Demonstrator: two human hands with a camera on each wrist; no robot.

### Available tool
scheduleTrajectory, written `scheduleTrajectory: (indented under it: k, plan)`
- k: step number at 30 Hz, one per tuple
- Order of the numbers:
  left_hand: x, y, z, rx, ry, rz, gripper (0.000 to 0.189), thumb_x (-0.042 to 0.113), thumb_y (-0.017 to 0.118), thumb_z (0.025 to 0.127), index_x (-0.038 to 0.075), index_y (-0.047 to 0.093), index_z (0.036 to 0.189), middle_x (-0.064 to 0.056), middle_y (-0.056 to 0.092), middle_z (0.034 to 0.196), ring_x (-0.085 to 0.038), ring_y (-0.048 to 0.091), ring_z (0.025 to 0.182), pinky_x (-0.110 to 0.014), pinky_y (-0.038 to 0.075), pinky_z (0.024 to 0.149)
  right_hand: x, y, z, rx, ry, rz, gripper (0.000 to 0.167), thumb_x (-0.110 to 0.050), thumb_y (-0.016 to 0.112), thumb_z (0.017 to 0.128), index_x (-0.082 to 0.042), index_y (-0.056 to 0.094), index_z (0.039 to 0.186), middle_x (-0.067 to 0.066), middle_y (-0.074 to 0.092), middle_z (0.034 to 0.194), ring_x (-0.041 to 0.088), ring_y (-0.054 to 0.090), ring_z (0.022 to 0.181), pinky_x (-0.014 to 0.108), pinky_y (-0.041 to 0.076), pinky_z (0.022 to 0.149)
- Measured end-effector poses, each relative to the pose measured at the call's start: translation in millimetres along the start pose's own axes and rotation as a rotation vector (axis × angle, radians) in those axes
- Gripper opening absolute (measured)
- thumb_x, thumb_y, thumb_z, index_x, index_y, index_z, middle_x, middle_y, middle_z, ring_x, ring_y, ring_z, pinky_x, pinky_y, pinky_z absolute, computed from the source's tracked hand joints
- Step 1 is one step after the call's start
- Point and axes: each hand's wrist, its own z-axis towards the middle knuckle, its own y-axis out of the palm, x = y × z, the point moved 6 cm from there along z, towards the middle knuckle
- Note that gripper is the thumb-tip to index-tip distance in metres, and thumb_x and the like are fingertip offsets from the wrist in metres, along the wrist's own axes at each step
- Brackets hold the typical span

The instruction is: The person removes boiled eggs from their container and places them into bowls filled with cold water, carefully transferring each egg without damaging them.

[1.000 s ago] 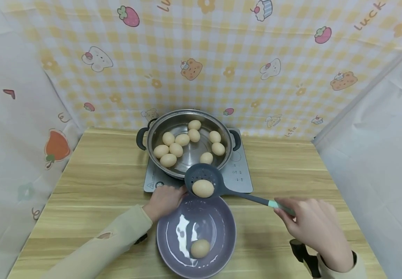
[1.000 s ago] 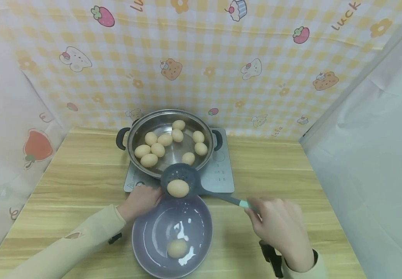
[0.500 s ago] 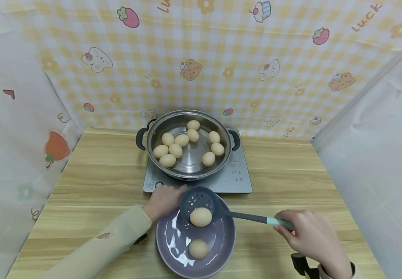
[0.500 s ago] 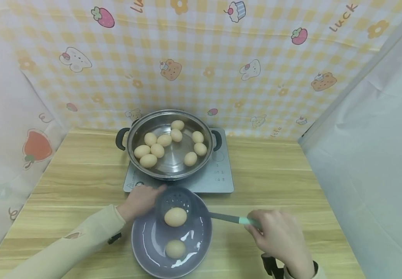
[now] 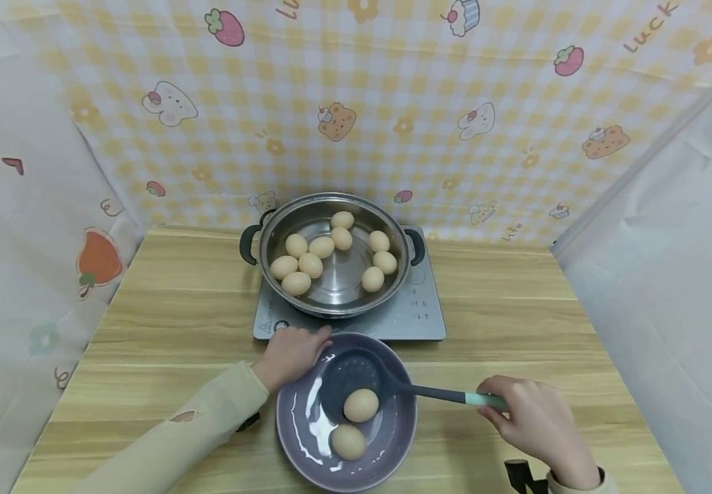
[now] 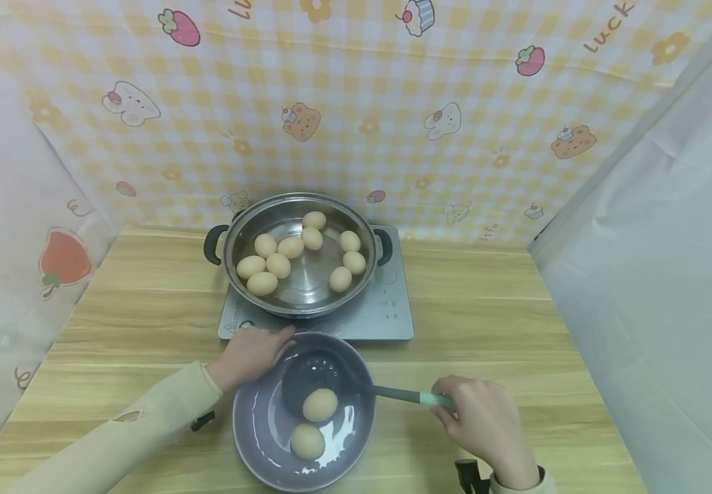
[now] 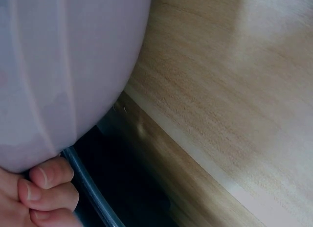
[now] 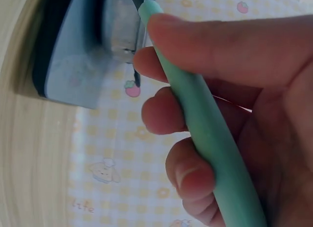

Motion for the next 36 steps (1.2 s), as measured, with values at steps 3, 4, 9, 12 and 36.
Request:
scheduleTrajectory:
  k: [3,4,9,12,36]
  plan:
    - [0.3,-0.3,0.2,-0.011,0.0,-0.002,0.019,0.033,0.05,0.092,0.016,0.049,0.084,0.001,0.042,0.046,-0.019,0.043,0.038,-0.032,0.029,0.036,-1.1,0.6,-0.3,0.044,-0.038,-0.026,0.028,-0.025,0.083,0.056,-0.029,0.059,0.07,-0.024,0.044,0.06,-0.008,0.026,0.048,0.015,0.022,0.042]
    - [0.3,0.0,0.3,-0.015,0.002,-0.003,0.019,0.033,0.05,0.092,0.016,0.049,0.084,0.001,0.041,0.046,-0.019,0.042,0.038,-0.031,0.029,0.036,-1.4,0.7,-0.4,0.055,-0.048,-0.031,0.028,-0.025,0.083,0.055,-0.029,0.059,0.07,-0.024,0.046,0.061,-0.008,0.026,0.048,0.015,0.022,0.042]
    - [0.6,0.0,0.7,-0.022,0.006,-0.01,0.019,0.033,0.049,0.092,0.016,0.049,0.085,0.002,0.04,0.046,-0.017,0.041,0.037,-0.03,0.029,0.036,-2.8,-0.1,0.5,0.11,-0.093,-0.035,0.032,-0.021,0.084,0.051,-0.029,0.059,0.069,-0.024,0.05,0.064,-0.01,0.028,0.049,0.013,0.022,0.042]
    - [0.5,0.0,0.8,-0.033,0.002,-0.014,0.019,0.033,0.049,0.093,0.016,0.049,0.085,0.002,0.04,0.046,-0.016,0.04,0.038,-0.029,0.029,0.036,-3.5,-0.8,1.6,0.141,-0.123,-0.028,0.033,-0.019,0.085,0.05,-0.029,0.059,0.068,-0.023,0.052,0.065,-0.009,0.033,0.05,0.013,0.023,0.043]
    - [-0.7,1.1,0.5,-0.062,-0.016,-0.018,0.019,0.034,0.049,0.092,0.016,0.049,0.085,0.003,0.039,0.046,-0.015,0.039,0.038,-0.029,0.029,0.036,0.4,-21.3,7.0,0.312,-0.2,-0.015,0.022,-0.012,0.079,0.059,-0.024,0.062,0.067,-0.017,0.053,0.066,0.001,0.037,0.054,0.009,0.024,0.044]
